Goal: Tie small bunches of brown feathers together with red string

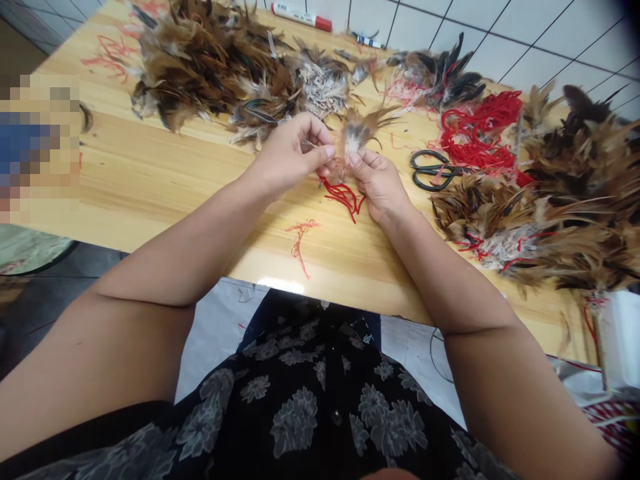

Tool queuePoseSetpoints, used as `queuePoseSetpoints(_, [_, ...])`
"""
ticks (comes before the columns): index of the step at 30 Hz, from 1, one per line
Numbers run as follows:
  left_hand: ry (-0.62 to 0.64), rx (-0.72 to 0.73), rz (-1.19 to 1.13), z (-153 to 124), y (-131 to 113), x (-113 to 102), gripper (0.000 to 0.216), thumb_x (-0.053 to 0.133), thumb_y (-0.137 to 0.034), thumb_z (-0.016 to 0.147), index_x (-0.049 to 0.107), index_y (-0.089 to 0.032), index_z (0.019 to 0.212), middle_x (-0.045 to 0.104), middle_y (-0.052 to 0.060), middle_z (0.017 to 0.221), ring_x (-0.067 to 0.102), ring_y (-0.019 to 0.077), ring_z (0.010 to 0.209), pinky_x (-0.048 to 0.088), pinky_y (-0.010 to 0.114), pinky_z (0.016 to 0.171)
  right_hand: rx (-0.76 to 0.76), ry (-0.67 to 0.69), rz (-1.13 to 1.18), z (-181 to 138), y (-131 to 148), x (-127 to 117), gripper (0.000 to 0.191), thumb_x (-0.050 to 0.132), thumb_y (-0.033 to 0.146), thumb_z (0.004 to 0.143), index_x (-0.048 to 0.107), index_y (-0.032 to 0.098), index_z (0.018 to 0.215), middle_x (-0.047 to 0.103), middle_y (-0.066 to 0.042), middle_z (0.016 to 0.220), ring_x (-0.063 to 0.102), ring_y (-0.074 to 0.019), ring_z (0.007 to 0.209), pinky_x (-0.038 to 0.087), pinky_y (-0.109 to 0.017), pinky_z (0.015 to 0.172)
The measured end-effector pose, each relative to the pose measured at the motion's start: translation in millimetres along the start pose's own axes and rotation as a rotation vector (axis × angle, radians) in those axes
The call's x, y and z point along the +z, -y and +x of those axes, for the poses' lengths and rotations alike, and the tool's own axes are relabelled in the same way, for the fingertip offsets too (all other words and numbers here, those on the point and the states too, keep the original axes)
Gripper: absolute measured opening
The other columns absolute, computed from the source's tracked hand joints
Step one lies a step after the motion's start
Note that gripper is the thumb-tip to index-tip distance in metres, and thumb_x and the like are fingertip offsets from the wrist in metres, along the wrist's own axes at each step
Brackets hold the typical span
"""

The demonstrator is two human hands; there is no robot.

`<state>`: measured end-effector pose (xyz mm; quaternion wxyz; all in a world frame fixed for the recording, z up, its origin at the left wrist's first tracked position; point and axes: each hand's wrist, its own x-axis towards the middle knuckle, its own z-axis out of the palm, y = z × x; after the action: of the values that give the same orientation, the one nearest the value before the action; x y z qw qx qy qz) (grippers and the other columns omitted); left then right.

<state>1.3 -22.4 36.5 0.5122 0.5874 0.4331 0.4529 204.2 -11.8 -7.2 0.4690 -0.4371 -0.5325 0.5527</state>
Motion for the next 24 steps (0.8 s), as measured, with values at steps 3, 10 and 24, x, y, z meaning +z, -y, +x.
queuePoseSetpoints(3, [0.066, -0.047, 0.059, 0, 5, -5, 0.036, 0.1, -0.038, 0.102, 0.066, -0.025, 0.099, 0.072, 0.0, 0.09, 0.067, 0.0232, 0.091, 0.053, 0.042, 0.095, 0.012, -0.015, -0.002, 1, 2, 0, 0.048, 0.093, 0.066, 0.102, 0.07, 0.025, 0.094, 0.083, -0.003, 0.098, 0.081, -0.0205, 0.105, 0.071, -0.035, 0.1])
queuePoseSetpoints(10, [0.07, -0.033, 0.296, 7, 9, -10, 0.022, 0.094, -0.013, 0.085, 0.077, -0.022, 0.096, 0.074, 0.004, 0.093, 0.074, 0.027, 0.096, 0.06, 0.041, 0.099, -0.01, -0.035, -0.012, 9, -6, -5, 0.048, 0.09, 0.065, 0.106, 0.066, 0.025, 0.096, 0.081, -0.003, 0.103, 0.079, -0.0184, 0.106, 0.073, -0.034, 0.096])
queuePoseSetpoints(24, [-0.001, -0.023, 0.256, 13, 33, 6, 0.024, 0.093, -0.009, 0.084, 0.076, -0.024, 0.09, 0.08, 0.003, 0.09, 0.079, 0.0333, 0.113, 0.064, 0.042, 0.099, -0.044, -0.037, -0.018, 3, -3, 1, 0.06, 0.089, 0.081, 0.099, 0.072, 0.024, 0.1, 0.082, -0.004, 0.101, 0.083, -0.0253, 0.12, 0.075, -0.038, 0.099])
